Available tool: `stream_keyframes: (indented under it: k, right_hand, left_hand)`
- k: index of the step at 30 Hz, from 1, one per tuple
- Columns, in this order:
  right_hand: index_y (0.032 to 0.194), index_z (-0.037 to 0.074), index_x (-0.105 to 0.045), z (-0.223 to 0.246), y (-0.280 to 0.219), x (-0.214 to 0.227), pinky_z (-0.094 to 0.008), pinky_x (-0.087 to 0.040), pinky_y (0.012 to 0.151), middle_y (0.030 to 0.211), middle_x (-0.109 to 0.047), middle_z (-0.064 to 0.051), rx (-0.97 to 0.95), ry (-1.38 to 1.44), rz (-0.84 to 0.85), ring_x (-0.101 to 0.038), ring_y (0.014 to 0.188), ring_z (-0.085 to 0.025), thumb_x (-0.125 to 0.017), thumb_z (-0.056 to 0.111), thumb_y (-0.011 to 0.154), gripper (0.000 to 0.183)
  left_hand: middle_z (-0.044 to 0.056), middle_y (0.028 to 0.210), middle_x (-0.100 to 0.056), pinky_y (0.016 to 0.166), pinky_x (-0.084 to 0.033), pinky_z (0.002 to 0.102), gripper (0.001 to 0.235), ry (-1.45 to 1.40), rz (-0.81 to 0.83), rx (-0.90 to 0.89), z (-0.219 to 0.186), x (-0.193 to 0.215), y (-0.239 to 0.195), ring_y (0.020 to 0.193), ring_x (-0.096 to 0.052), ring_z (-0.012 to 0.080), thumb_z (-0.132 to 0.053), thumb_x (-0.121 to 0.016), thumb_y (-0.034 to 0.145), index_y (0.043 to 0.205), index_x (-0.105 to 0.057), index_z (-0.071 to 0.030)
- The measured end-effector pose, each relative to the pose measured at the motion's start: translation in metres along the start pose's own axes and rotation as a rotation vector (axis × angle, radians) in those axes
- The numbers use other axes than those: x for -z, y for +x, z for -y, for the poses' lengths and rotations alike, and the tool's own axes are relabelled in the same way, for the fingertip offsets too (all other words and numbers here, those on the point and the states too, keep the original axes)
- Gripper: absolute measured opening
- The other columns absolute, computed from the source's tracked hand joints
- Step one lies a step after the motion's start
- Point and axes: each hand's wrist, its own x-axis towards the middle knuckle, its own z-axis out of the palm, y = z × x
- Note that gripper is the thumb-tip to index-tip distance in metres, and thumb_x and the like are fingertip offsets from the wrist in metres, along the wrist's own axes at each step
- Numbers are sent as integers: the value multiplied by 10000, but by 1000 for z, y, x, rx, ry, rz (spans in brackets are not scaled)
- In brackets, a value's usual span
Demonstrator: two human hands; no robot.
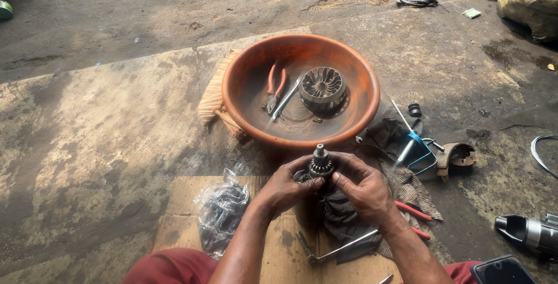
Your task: The person disassembles a small electric motor using a T-handle wrench and pliers, removes the rotor, and then reassembles the motor housing and rotor. The person tightens the housing bolts and secures the rotor with a nut.
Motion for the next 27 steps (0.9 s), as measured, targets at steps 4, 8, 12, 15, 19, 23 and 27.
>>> stream_keyframes:
  k: [4,8,12,15,19,23,27]
  right_hand:
    - [1282,103,-700,6,-1,-3,-321,-545,1045,1290,-713,-49,104,-304,-74,-663,1230,-171,-714,110,899,384]
    - [1226,132,-750,3,-4,-3,-306,-595,1012,1285,-721,-47,105,-329,-112,-694,1210,-168,-736,137,897,330]
    - [1078,122,-802,-3,-7,-3,-286,-643,948,1266,-736,-51,277,-406,-136,-737,1148,-163,-769,114,894,187]
    - [913,73,-723,-7,-7,-4,-287,-657,896,1209,-764,-32,139,-332,-197,-760,1058,-150,-805,115,845,115]
    - [1031,76,-608,-14,-5,-3,-303,-619,913,1132,-741,-91,66,39,-146,-738,1057,-144,-773,79,846,248]
    - [1046,18,-672,-25,-3,6,-297,-657,863,1093,-776,-105,-19,-80,-133,-751,981,-159,-758,85,888,193]
    - [1232,18,-678,-28,7,19,-338,-640,797,971,-788,-191,-201,84,-170,-761,903,-219,-665,223,983,322]
  left_hand:
    - [78,1321,-705,1056,-546,343,688,-21,3,-36,0,1,0,1216,-653,178,-172,-799,818,1465,-563,-154]
    - [96,1288,-722,1050,-546,348,696,-60,7,-47,2,1,0,1186,-659,182,-163,-798,821,1474,-557,-153]
    - [84,1266,-729,1031,-575,345,725,-94,-10,36,2,2,2,1161,-679,178,-162,-801,794,1475,-553,-175]
    - [91,1261,-731,1033,-574,356,751,-131,2,66,3,4,2,1163,-677,185,-146,-813,773,1475,-551,-190]
    - [67,1296,-722,1068,-542,375,759,-125,30,17,4,7,1,1210,-652,183,-162,-827,758,1469,-560,-180]
    - [71,1326,-712,1097,-493,439,896,91,-14,40,0,3,1,1288,-611,223,-284,-906,628,1458,-581,-189]
    - [106,1352,-725,1146,-430,461,1111,303,-4,92,-9,3,-2,1324,-634,269,-423,-936,447,1462,-565,-165]
